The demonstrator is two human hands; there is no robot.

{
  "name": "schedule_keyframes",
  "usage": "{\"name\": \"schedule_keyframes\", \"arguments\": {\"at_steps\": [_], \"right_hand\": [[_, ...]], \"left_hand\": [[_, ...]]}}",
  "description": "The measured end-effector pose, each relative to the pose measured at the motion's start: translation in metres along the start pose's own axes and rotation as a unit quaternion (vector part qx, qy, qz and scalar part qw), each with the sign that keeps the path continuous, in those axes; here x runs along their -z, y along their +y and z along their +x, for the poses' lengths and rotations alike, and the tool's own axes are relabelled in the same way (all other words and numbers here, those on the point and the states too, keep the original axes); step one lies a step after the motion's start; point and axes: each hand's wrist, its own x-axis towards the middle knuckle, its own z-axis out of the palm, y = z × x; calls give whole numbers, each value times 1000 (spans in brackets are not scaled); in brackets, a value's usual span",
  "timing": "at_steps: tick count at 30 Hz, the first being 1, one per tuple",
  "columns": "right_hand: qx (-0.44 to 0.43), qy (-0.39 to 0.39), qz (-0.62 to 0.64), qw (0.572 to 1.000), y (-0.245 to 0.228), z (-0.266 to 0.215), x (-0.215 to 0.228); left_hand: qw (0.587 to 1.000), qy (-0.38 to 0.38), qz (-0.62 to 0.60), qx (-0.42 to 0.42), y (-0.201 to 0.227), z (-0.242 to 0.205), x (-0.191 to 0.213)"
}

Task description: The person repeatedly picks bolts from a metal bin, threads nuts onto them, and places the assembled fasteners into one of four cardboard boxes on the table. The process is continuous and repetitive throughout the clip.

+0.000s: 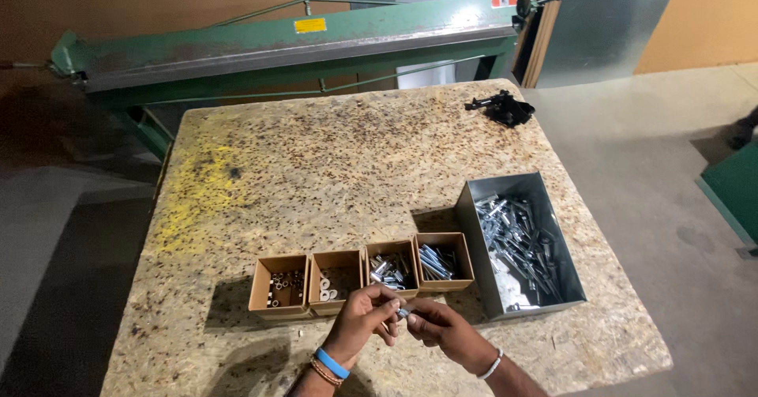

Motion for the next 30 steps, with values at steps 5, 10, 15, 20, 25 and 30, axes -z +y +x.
{"name": "schedule_keyframes", "arguments": {"at_steps": [5, 10, 15, 20, 25, 30], "right_hand": [[-16, -38, 23, 999, -24, -13, 2], [17, -87, -146, 985, -48, -22, 4], [-29, -32, -130, 991, -51, -20, -1], [-126, -12, -183, 975, -57, -19, 32], [13, 183, -450, 874, -19, 17, 101], [143, 246, -528, 800, -22, 59, 101]], "left_hand": [[995, -16, -89, 45, -1, -7, -12], [987, -71, -134, 57, -2, -11, -20], [997, -81, -18, -5, -12, -3, -25], [998, 2, 49, -28, -21, 20, 5], [933, 142, 317, -95, -41, 56, 49], [834, 153, 503, -166, -74, 73, 62]]}}
